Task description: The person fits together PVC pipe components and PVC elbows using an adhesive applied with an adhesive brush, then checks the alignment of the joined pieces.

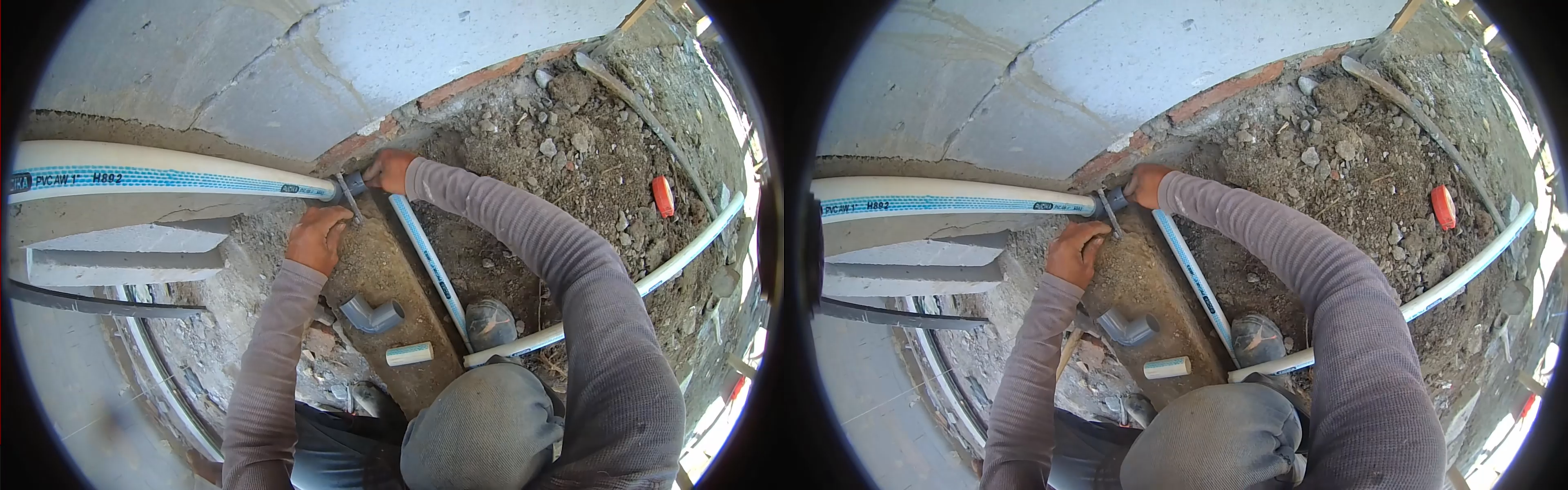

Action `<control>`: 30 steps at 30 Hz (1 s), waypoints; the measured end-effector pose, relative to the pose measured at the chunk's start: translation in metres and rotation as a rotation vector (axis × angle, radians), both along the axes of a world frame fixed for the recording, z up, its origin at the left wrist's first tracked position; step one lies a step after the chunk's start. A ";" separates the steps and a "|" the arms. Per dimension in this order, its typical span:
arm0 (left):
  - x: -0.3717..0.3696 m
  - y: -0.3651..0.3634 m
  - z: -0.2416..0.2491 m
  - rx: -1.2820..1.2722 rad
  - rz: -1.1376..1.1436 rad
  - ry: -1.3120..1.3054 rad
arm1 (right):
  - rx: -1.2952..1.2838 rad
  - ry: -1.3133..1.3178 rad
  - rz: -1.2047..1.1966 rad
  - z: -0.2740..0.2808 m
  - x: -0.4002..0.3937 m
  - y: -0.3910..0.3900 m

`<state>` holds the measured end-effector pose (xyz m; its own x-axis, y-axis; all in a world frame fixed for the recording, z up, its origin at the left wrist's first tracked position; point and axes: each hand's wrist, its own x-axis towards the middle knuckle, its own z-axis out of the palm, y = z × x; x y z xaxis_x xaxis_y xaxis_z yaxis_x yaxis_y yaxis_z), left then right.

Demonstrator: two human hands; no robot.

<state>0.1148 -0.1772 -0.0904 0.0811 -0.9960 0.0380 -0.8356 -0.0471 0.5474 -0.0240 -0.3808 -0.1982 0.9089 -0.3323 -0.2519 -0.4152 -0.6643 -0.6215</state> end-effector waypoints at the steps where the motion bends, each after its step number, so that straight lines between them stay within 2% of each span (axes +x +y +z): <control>1: 0.001 0.000 0.001 -0.010 -0.005 -0.006 | 0.312 0.064 -0.057 -0.001 0.004 -0.009; 2: 0.001 -0.001 0.002 -0.009 0.003 0.000 | 0.629 0.125 -0.115 0.000 0.006 -0.013; 3: 0.001 -0.002 0.002 -0.006 0.017 0.010 | 0.626 0.122 -0.118 -0.002 0.006 -0.008; 5: 0.001 -0.003 0.001 0.009 0.016 0.004 | 0.040 -0.094 -0.186 -0.011 0.002 0.022; 6: 0.000 -0.004 0.001 0.019 0.016 -0.001 | 0.047 -0.089 -0.192 -0.016 -0.006 0.031; 8: 0.000 -0.004 -0.001 0.024 0.004 -0.002 | -0.346 -0.291 -0.182 -0.022 -0.020 0.042; 9: 0.001 -0.004 0.000 0.019 -0.001 -0.010 | -0.344 -0.295 -0.186 -0.029 -0.012 0.038; 11: 0.000 -0.002 0.004 0.025 0.006 -0.008 | 0.184 -0.120 -0.300 -0.038 0.008 0.025; 12: -0.002 -0.003 0.005 0.018 0.017 -0.003 | 0.180 -0.128 -0.308 -0.039 0.008 0.016; 14: -0.004 -0.004 0.007 -0.005 0.005 -0.024 | 0.953 -0.018 -0.418 -0.041 0.003 -0.002; 16: -0.005 -0.003 0.004 -0.010 0.013 -0.035 | 1.352 0.051 -0.445 -0.047 0.005 0.000; 20: -0.009 -0.007 0.005 0.013 0.008 -0.032 | 0.304 -0.406 -0.355 -0.076 0.013 0.035; 22: -0.011 -0.001 0.006 0.011 0.028 -0.039 | 0.031 -0.507 -0.313 -0.076 0.013 0.029; 24: -0.013 -0.003 0.006 0.006 0.057 -0.043 | 1.863 -0.067 -0.597 -0.051 0.001 -0.005; 25: -0.011 -0.008 0.005 -0.007 0.055 -0.045 | 1.852 -0.075 -0.595 -0.037 0.000 -0.008; 28: -0.014 -0.003 0.001 0.003 0.030 -0.047 | 1.026 -0.181 -0.716 0.005 -0.006 0.038; 30: -0.015 -0.002 0.008 0.037 0.049 -0.018 | 0.112 -0.695 -0.538 -0.063 -0.004 0.060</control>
